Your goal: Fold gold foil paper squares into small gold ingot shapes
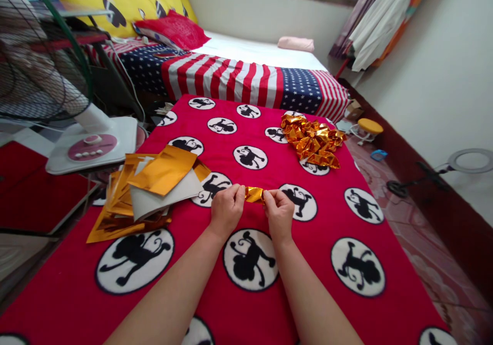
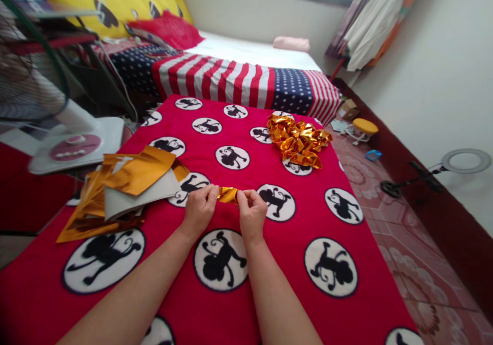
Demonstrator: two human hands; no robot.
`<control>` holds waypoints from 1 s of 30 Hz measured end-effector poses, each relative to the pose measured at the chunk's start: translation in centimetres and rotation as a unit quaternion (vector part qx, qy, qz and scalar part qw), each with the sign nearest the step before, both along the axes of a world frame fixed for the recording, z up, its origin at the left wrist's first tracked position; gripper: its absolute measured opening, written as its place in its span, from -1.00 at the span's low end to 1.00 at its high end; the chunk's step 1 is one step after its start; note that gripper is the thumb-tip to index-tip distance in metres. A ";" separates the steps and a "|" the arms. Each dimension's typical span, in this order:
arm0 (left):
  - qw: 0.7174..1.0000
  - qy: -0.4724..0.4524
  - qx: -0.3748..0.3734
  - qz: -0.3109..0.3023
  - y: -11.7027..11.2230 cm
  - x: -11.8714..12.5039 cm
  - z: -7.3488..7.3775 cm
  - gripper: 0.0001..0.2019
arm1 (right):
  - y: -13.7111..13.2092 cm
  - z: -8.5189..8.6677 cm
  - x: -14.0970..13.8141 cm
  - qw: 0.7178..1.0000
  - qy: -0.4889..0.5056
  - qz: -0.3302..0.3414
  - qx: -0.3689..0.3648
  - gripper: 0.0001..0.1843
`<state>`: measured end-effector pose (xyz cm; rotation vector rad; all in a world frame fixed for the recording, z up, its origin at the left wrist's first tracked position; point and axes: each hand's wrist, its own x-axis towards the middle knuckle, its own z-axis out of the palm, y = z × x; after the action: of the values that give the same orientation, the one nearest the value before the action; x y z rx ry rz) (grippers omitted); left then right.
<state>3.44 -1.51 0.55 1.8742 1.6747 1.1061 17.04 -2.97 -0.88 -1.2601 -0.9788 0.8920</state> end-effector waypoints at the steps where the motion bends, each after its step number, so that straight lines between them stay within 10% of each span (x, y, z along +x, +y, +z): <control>1: 1.000 0.000 -0.002 0.000 0.0 0.0 0.0 -0.62 | 0.0 0.1 0.0 1.000 -0.009 0.000 0.001 -0.71; 30: 0.998 -0.044 -0.002 0.049 0.2 0.6 -0.8 -0.57 | -0.5 0.0 -0.9 0.999 -0.043 -0.012 0.001 -0.70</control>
<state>4.01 -1.31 -0.24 1.7308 1.7348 1.2048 16.16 -3.42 -0.85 -1.3148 -1.0291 0.8238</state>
